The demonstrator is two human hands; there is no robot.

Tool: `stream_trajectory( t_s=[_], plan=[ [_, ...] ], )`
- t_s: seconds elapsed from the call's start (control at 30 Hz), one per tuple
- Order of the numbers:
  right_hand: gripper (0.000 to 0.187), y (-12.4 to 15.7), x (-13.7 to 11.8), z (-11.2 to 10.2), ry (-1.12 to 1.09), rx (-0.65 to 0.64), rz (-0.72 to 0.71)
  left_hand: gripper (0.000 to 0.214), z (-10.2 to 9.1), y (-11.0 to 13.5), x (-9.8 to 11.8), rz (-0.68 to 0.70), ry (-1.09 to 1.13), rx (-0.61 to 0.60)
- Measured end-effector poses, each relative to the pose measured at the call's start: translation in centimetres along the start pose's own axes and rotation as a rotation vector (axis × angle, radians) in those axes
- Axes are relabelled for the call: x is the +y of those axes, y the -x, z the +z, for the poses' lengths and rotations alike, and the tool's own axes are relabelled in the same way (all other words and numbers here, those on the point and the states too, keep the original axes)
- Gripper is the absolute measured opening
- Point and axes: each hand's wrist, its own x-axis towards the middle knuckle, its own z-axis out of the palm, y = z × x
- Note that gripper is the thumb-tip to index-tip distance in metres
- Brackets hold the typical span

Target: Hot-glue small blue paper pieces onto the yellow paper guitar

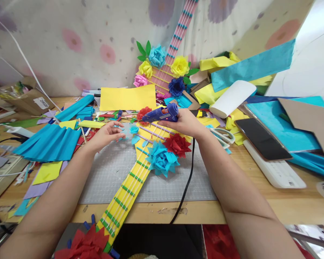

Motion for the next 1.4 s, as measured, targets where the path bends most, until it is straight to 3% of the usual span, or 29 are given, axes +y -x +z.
stream_trajectory(
  t_s=[0.4, 0.73, 1.4],
  plan=[
    [0.038, 0.0, -2.5, 1.9, 0.125, -0.176, -0.057, 0.047, 2.0, 0.8, 1.1, -0.249, 0.022, 0.046],
    [0.038, 0.0, -2.7, 2.4, 0.269, -0.221, -0.059, 0.038, 2.1, 0.8, 0.9, -0.292, 0.042, 0.022],
    [0.040, 0.0, -2.4, 2.5, 0.273, -0.248, -0.060, 0.038, 2.1, 0.8, 1.1, -0.319, 0.074, -0.019]
  ],
)
